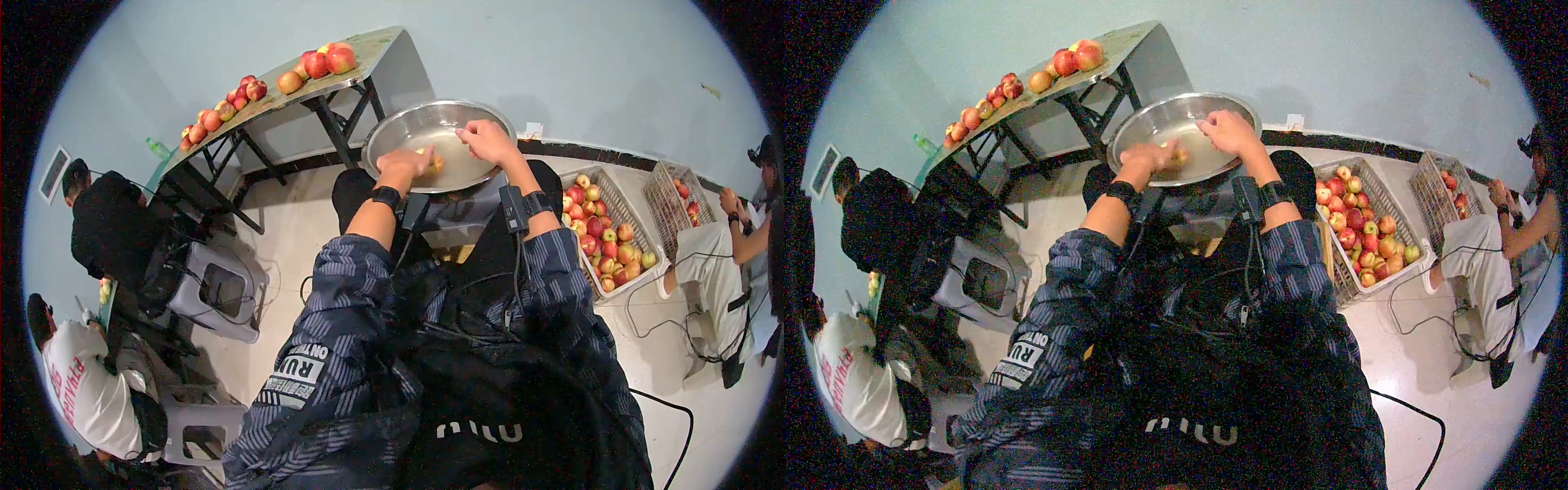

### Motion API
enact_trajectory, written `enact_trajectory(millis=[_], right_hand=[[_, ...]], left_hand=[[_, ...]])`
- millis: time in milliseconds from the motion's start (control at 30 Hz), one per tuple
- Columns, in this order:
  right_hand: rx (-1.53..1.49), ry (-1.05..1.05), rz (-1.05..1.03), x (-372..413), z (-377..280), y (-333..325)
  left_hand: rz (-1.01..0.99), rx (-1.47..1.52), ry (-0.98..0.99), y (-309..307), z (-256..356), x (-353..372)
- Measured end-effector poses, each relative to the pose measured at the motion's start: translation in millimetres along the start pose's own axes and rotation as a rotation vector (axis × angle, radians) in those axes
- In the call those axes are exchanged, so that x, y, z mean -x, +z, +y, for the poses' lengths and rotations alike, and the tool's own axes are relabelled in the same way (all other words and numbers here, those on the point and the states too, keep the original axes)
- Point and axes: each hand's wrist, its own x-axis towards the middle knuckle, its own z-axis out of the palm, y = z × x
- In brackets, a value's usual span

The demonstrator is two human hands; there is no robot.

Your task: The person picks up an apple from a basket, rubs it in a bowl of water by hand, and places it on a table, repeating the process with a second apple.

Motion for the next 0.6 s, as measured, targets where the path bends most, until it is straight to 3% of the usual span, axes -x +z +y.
enact_trajectory(millis=[67, 200, 367, 467, 600], right_hand=[[0.015, 0.005, 0.011, -1, 1, 1], [0.022, -0.048, 0.027, 1, 0, 1], [0.042, 0.024, 0.001, 0, -4, 0], [0.044, 0.009, 0.005, -3, 2, 2], [0.069, 0.023, 0.002, -3, 2, 3]], left_hand=[[-0.146, 0.041, 0.027, -5, -1, 3], [-0.053, 0.082, 0.076, 5, 2, -4], [0.133, 0.199, 0.262, 41, -6, -73], [0.023, 0.214, 0.363, 45, -7, -89], [0.045, 0.069, 0.418, 24, -3, -38]])
